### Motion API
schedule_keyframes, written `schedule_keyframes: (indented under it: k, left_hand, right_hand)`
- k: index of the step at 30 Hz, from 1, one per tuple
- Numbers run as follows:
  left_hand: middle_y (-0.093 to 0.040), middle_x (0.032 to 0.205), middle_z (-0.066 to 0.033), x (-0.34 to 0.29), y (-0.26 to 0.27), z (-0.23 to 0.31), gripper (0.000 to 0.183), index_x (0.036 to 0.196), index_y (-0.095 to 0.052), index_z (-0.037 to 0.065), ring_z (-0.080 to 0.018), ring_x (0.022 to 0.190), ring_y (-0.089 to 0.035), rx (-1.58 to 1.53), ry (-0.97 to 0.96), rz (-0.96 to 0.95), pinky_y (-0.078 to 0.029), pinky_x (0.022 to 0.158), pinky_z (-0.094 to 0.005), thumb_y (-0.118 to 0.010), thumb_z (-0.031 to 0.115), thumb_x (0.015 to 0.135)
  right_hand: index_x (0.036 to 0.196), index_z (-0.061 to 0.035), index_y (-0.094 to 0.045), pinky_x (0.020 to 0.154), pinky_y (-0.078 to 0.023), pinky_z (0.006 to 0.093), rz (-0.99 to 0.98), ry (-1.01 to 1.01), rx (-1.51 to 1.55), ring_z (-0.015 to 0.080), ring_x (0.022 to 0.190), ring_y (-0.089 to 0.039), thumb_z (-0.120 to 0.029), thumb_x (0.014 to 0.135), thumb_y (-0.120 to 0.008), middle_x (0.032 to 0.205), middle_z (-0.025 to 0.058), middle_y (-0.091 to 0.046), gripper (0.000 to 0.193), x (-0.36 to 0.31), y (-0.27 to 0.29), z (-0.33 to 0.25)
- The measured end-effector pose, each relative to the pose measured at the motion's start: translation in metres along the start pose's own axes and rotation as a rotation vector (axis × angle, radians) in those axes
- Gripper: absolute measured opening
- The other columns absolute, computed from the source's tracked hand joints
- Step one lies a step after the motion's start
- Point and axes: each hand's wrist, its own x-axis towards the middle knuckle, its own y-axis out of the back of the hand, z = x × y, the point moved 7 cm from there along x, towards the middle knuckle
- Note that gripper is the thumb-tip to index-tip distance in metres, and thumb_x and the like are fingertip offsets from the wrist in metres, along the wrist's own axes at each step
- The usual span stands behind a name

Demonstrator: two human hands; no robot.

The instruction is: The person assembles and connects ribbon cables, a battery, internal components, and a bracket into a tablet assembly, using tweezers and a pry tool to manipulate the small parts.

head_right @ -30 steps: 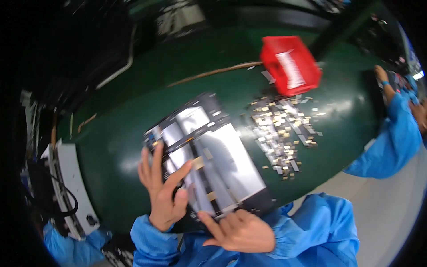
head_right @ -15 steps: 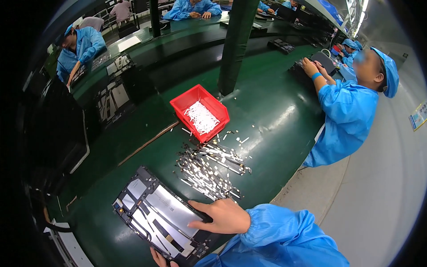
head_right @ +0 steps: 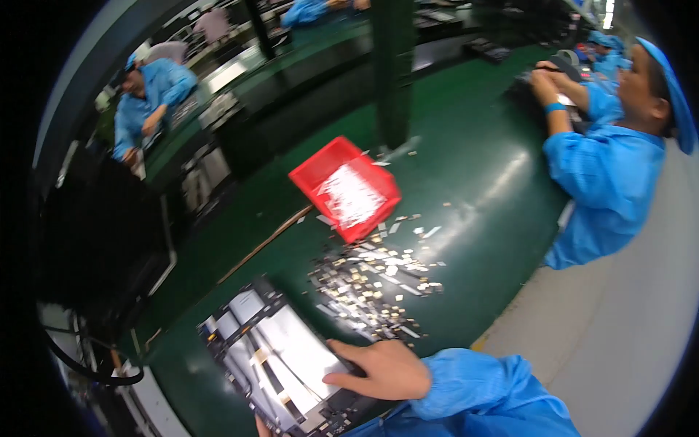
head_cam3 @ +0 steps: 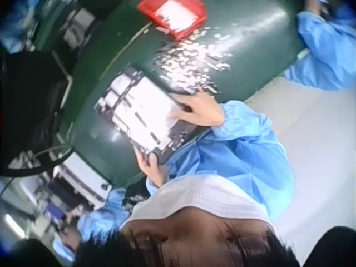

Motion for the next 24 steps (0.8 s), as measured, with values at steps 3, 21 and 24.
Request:
schedule_keyframes:
  k: [3, 21, 24]
  left_hand:
    - [-0.042, 0.134, -0.0195, 0.019, 0.000, 0.008, 0.071, 0.139, -0.025, -0.008, -0.0269, 0.120, -0.045, -0.288, 0.008, -0.070, -0.035, 0.101, -0.0359, -0.063, 0.017, 0.084]
    - [-0.060, 0.111, -0.0119, 0.407, -0.013, 0.121, 0.032, 0.122, -0.049, 0.001, -0.0228, 0.101, -0.059, -0.358, -0.143, -0.237, -0.048, 0.089, -0.0349, -0.051, 0.008, 0.091]
    - [-0.058, 0.115, -0.0142, 0.446, -0.018, 0.117, 0.027, 0.118, -0.048, 0.000, -0.0247, 0.103, -0.058, -0.383, -0.156, -0.297, -0.047, 0.091, -0.0353, -0.050, 0.007, 0.091]
  right_hand:
    - [0.114, -0.0048, -0.061, 0.044, -0.043, 0.0325, 0.010, -0.054, 0.159, 0.0211, 0.044, -0.055, -0.033, 0.078, -0.070, 0.053, 0.0118, -0.054, 0.046, -0.003, 0.028, -0.001]
    - [0.076, 0.0013, -0.063, 0.044, -0.037, 0.0252, 0.755, -0.211, -0.085, 0.0138, 0.046, -0.049, -0.002, 0.076, -0.068, 0.056, 0.0092, -0.055, 0.006, -0.061, 0.090, 0.080]
    - [0.073, 0.0014, -0.062, 0.045, -0.039, 0.0264, 0.758, -0.206, -0.092, 0.0158, 0.046, -0.052, -0.002, 0.076, -0.068, 0.057, 0.0103, -0.057, 0.007, -0.057, 0.092, 0.079]
